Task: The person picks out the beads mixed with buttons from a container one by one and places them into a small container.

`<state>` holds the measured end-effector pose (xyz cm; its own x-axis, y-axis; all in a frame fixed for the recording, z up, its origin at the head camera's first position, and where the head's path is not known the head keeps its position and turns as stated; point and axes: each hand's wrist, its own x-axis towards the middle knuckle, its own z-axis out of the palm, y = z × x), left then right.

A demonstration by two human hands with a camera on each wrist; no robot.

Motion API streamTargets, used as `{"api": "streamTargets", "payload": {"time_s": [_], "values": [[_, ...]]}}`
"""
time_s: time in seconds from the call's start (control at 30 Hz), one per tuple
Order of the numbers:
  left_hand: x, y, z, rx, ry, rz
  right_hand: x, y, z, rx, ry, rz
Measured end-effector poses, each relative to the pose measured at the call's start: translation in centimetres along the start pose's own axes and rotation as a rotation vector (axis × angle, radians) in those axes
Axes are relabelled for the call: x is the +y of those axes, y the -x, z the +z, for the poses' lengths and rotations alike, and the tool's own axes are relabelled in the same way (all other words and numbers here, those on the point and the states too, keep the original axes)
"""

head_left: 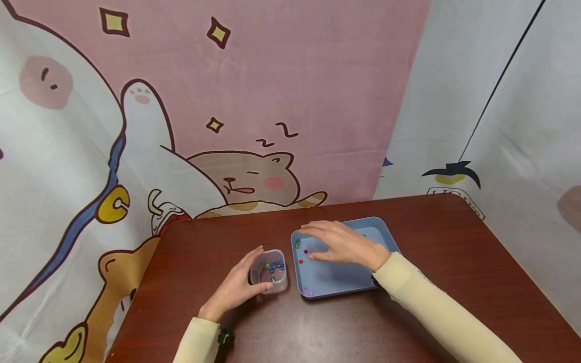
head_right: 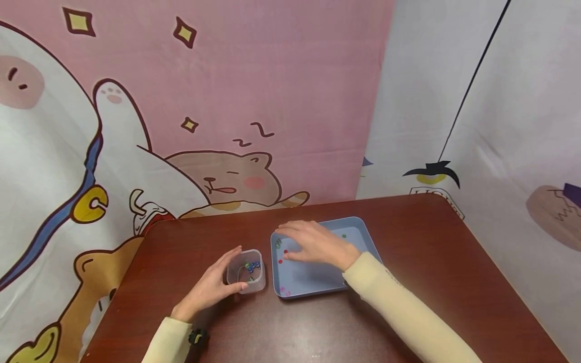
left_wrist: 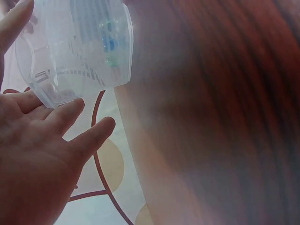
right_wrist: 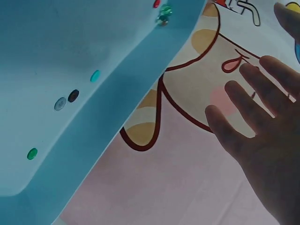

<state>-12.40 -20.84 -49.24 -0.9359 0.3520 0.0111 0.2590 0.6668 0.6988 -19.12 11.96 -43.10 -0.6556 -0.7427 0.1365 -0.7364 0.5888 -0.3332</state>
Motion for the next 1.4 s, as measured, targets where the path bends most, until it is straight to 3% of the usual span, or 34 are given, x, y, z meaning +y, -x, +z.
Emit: {"api": "streamTargets", "payload": {"time_s": [0.47, 0.93, 1.4], "values": [[0.1, 0.0, 0.0, 0.002, -0.010, 0.001, 1.3, -2.1, 2.3, -0.132, -0.012, 0.039], [0.1, 0.1, -0.1, -0.007, -0.004, -0.005, 2.6, -3.9, 4.7, -0.139, -0.014, -0.002], [0.1, 0.0, 0.0, -0.004, -0.006, -0.005, 3.2, -4.5, 6.1, -0.130, -0.054, 0.036]]}}
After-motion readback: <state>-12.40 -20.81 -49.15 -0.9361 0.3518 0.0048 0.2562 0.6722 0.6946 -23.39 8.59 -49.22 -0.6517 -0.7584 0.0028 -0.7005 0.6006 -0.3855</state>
